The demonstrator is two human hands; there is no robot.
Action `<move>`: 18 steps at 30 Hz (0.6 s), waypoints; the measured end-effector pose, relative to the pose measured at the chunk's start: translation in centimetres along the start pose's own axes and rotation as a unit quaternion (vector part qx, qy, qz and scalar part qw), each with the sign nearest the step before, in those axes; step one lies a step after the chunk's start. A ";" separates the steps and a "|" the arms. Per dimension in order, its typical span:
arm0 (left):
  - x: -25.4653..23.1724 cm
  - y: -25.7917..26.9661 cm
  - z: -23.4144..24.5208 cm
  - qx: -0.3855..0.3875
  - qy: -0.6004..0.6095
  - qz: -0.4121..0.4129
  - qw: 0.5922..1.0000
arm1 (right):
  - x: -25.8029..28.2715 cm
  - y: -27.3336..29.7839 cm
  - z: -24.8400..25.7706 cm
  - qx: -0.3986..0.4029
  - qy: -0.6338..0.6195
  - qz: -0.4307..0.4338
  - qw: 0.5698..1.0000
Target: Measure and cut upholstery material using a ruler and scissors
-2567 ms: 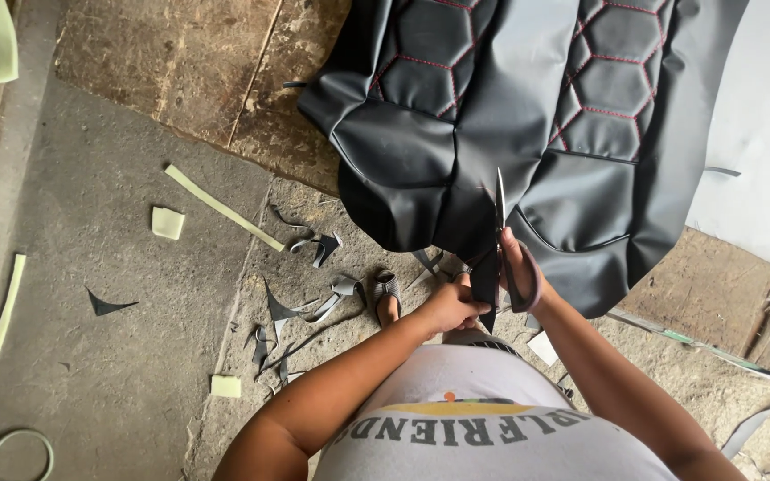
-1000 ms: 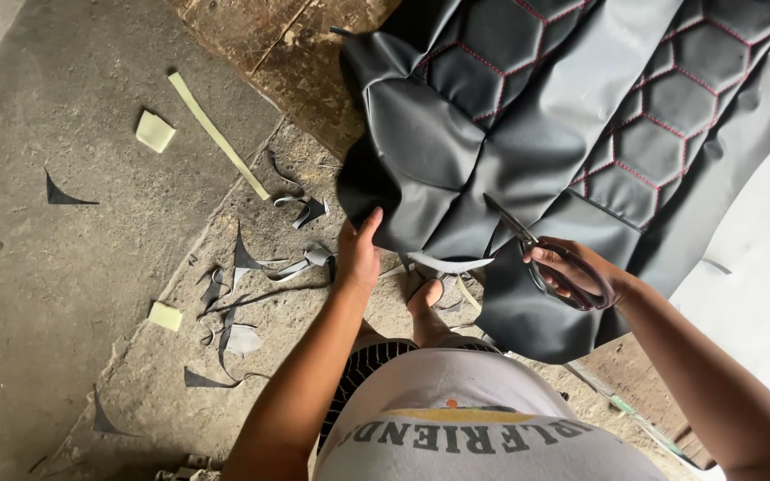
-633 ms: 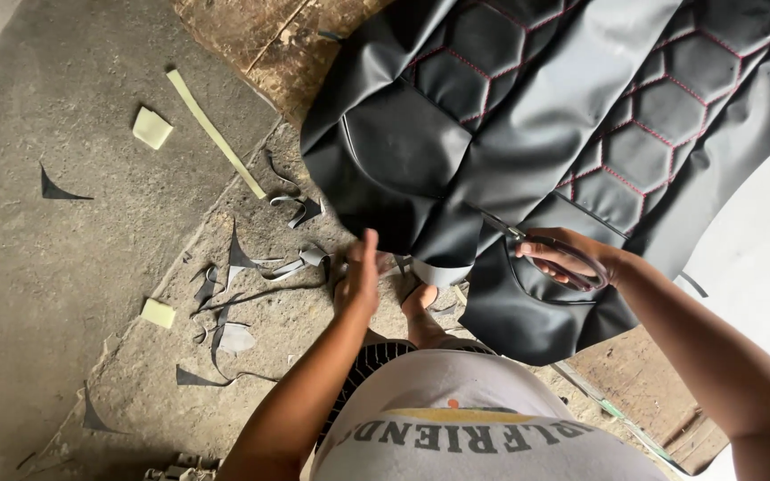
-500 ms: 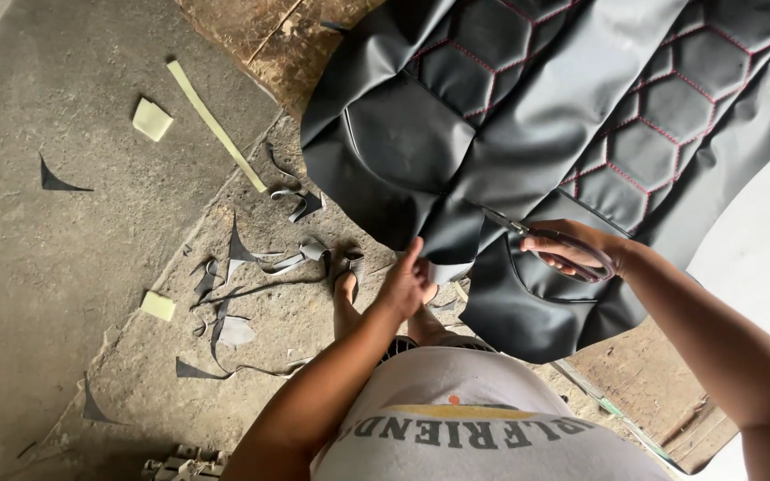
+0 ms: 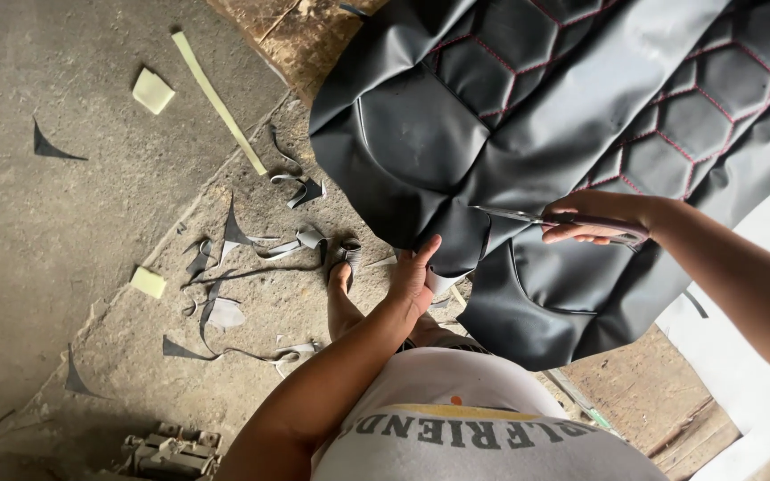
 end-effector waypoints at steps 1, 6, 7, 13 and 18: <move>-0.2 0.0 0.0 -0.003 0.004 -0.001 1.000 | 1.2 0.6 0.2 0.003 0.004 0.001 1.000; -1.3 0.7 -0.5 -0.005 0.028 0.000 1.000 | 3.2 1.2 1.9 0.031 0.119 -0.062 0.990; -0.8 0.4 -0.3 -0.007 0.034 -0.001 0.999 | 3.0 1.0 2.1 0.033 0.125 -0.062 0.990; -0.8 1.1 -0.4 -0.010 -0.003 0.012 1.000 | 4.9 1.2 2.1 0.065 0.137 -0.061 0.987; -0.9 1.9 -0.9 -0.022 0.003 0.020 1.000 | 4.8 -1.7 1.8 0.171 0.115 0.002 0.979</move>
Point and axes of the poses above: each hand's wrist, its own y-axis away from the middle knuckle, its own z-axis out of the back of the hand, x = y × z, the point moved 3 cm from there along -y, towards the middle knuckle, and after that the axes turned 4 degrees about -x, right-handed, at the moved point
